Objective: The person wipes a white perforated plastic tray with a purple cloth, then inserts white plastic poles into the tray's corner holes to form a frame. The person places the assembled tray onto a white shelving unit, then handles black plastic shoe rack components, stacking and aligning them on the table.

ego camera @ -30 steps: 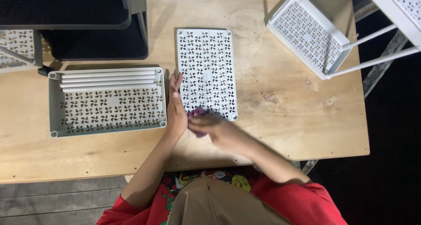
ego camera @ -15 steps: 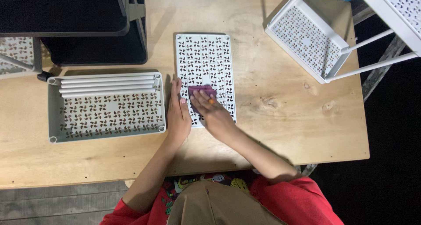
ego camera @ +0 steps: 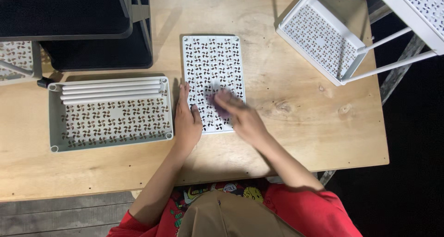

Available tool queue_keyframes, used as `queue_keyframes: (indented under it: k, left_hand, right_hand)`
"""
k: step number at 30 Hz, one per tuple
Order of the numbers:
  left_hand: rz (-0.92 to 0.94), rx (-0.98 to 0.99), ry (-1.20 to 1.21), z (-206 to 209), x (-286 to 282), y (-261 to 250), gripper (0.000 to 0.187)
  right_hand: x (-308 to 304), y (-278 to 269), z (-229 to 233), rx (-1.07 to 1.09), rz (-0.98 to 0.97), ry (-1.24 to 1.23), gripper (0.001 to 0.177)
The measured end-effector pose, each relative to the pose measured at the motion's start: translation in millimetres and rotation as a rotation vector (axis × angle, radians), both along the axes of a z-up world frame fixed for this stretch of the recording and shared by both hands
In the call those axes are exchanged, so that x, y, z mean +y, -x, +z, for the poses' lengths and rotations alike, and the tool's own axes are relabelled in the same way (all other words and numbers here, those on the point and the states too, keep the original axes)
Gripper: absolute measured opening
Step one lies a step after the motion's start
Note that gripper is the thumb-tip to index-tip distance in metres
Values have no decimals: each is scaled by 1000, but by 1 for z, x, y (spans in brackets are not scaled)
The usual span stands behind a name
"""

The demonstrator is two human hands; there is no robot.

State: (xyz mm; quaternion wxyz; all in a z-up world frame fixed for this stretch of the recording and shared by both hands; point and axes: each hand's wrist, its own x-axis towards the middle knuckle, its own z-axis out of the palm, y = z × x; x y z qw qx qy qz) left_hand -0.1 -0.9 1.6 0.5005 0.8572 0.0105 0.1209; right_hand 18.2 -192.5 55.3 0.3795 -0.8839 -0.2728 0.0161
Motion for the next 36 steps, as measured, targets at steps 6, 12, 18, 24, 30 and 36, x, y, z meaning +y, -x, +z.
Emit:
queue_keyframes:
  k: [6,12,18,24,30,36]
  left_hand:
    - [11,15,-24,3,0,1,73]
    - [3,-9,-27,1,0,1,74]
    - [2,8,-29,3,0,1,73]
    - [21,-22,-63,2,-1,1,71]
    - [18,-23,-56,7,-1,1,71]
    - [6,-63,-73,7,-1,1,69]
  right_hand:
    - [12,-24,-26,-294,-15,338,69]
    - [4,36,-34,-266,10,347,53]
    - [-9,60,-13,-126,59,199,47]
    - [-22,-1,-12,-63,-145,33,71]
    - [-8,-28,-30,-258,-153,408,77]
    - [-17,37,-30,-115,-162,388,59]
